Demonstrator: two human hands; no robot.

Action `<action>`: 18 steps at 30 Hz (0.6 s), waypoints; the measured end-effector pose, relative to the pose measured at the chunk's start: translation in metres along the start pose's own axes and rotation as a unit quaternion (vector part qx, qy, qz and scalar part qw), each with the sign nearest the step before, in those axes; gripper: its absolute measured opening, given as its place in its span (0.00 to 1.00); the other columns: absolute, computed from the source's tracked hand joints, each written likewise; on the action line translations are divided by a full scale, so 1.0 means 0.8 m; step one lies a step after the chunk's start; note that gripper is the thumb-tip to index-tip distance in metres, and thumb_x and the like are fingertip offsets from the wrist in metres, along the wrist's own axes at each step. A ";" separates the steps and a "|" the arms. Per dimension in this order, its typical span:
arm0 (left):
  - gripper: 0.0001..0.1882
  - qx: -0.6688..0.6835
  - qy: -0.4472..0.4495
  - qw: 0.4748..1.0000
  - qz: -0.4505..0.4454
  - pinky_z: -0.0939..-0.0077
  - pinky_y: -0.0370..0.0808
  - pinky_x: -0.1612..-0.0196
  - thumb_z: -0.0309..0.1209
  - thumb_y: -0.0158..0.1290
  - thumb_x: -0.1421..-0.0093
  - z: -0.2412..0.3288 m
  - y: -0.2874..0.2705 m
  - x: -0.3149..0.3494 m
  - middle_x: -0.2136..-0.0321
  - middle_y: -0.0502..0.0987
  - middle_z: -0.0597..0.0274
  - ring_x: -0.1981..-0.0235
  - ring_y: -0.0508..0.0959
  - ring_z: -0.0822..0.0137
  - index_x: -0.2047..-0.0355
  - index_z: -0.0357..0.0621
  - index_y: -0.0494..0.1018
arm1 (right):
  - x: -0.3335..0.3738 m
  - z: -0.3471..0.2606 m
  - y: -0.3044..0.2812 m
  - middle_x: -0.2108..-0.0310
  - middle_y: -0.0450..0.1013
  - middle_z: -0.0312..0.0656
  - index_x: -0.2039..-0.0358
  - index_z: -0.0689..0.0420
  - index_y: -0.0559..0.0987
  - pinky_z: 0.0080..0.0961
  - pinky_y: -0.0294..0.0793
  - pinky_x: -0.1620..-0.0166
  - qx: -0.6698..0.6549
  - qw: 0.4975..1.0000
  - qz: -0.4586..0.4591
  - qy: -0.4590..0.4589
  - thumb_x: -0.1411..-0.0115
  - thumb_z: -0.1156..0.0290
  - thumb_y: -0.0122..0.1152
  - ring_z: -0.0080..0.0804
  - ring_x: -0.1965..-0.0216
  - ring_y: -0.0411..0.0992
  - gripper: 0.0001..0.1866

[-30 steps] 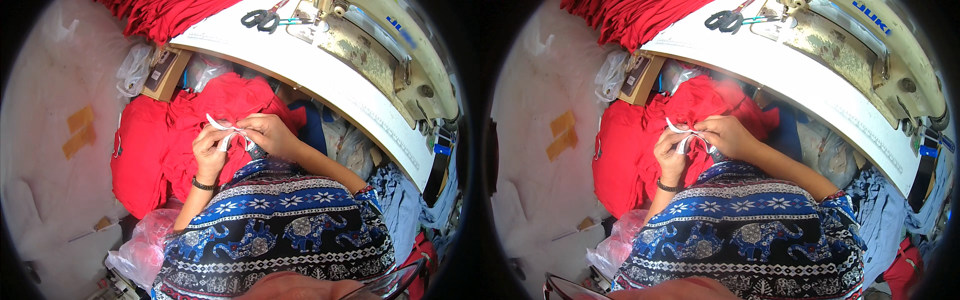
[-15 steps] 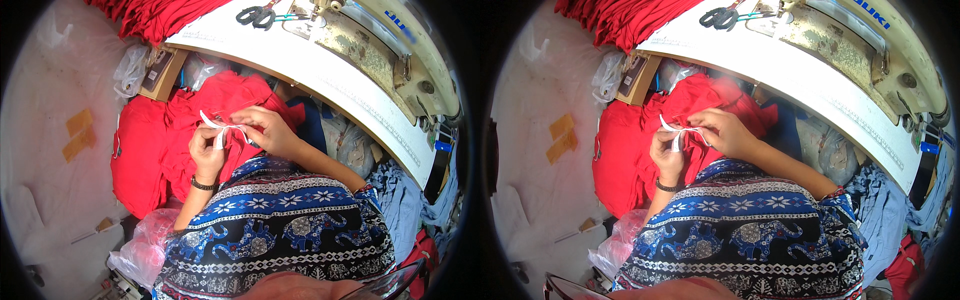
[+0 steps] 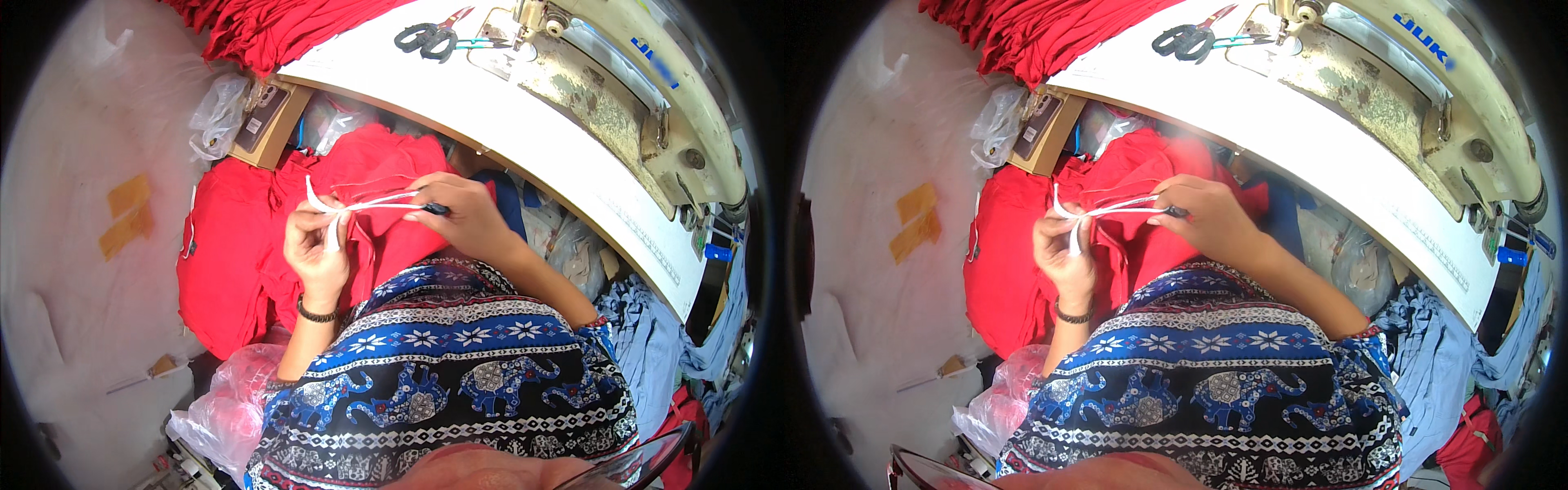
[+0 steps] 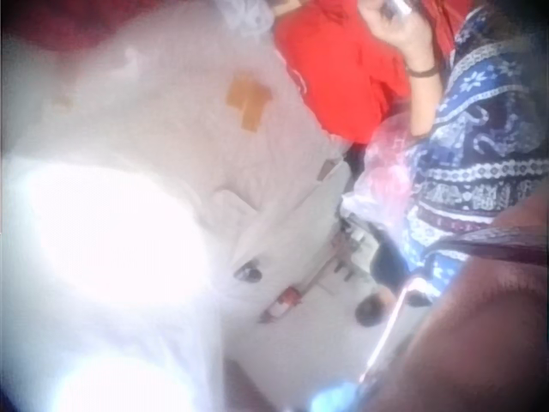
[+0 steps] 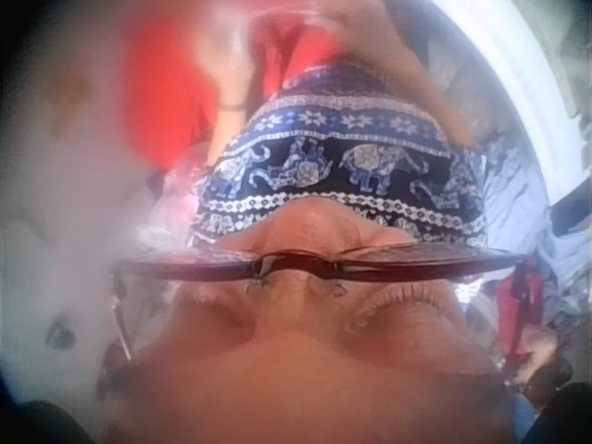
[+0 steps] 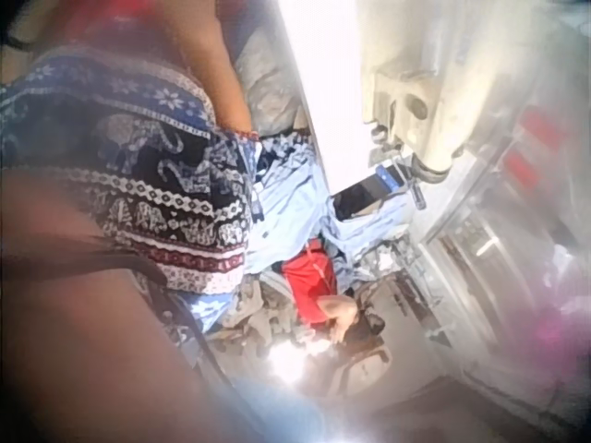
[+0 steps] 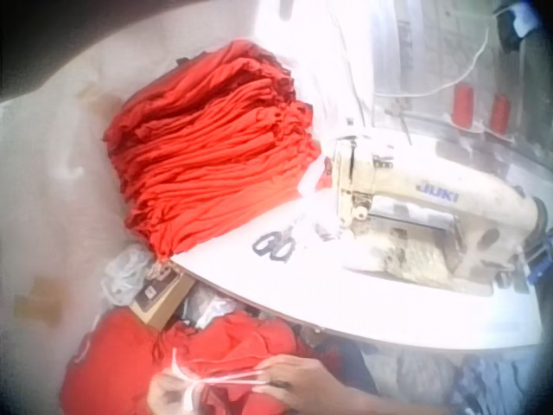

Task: The person inspects red shirts, using shears to trim excess thread from the neck labels and collar seams before stacking the finished garments.

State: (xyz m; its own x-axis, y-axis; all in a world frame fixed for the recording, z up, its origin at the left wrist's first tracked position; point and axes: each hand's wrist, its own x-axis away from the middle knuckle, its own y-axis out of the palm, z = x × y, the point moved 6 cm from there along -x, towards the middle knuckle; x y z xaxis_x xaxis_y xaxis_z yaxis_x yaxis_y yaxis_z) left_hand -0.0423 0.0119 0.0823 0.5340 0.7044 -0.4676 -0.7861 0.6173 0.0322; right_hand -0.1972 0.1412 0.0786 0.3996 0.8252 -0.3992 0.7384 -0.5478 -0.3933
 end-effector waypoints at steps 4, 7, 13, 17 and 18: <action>0.15 0.003 0.066 0.997 -0.039 0.74 0.72 0.57 0.14 0.58 0.47 0.049 0.004 -0.009 0.65 0.74 0.55 0.63 0.74 0.67 0.67 0.44 0.65 | -0.011 -0.056 -0.048 0.66 0.76 0.41 0.68 0.60 0.77 0.21 0.72 0.67 -0.054 0.996 -0.062 -0.025 0.51 0.78 0.69 0.27 0.70 0.75 0.10; 0.15 0.003 0.001 0.998 -0.057 0.75 0.73 0.58 0.14 0.58 0.47 0.022 0.020 -0.013 0.65 0.74 0.56 0.64 0.74 0.68 0.67 0.43 0.65 | 0.007 -0.011 -0.043 0.66 0.75 0.41 0.61 0.59 0.75 0.20 0.71 0.65 -0.147 0.979 -0.084 0.113 0.51 0.78 0.68 0.27 0.70 0.74 0.16; 0.15 0.018 -0.145 0.986 -0.081 0.85 0.71 0.66 0.16 0.60 0.47 -0.075 0.056 0.034 0.71 0.74 0.65 0.69 0.73 0.78 0.65 0.42 0.66 | 0.034 0.037 -0.018 0.52 0.70 0.47 0.47 0.56 0.68 0.41 0.64 0.46 0.120 0.984 -0.090 0.095 0.58 0.59 0.74 0.45 0.47 0.67 0.38; 0.21 -0.033 -0.159 0.984 -0.068 0.87 0.69 0.71 0.19 0.64 0.50 -0.057 0.069 0.028 0.74 0.75 0.67 0.72 0.72 0.80 0.59 0.42 0.65 | 0.006 0.005 0.010 0.47 0.68 0.47 0.41 0.56 0.64 0.53 0.53 0.39 0.137 0.986 -0.093 0.010 0.60 0.57 0.73 0.45 0.42 0.63 0.45; 0.27 -0.022 -0.173 0.981 -0.083 0.87 0.70 0.69 0.17 0.63 0.51 -0.059 0.069 0.028 0.71 0.76 0.66 0.70 0.74 0.79 0.54 0.42 0.63 | 0.002 0.007 0.023 0.47 0.68 0.47 0.41 0.56 0.64 0.55 0.53 0.39 0.143 0.985 -0.099 0.002 0.60 0.57 0.72 0.44 0.42 0.63 0.45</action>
State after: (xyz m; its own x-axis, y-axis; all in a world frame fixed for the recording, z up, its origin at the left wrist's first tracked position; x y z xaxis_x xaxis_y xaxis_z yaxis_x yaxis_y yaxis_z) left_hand -0.0885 0.0446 0.0317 0.7240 0.6763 -0.1358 -0.6874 0.7238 -0.0606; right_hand -0.1856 0.1319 0.0662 0.2659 0.9198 -0.2886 0.6192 -0.3924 -0.6802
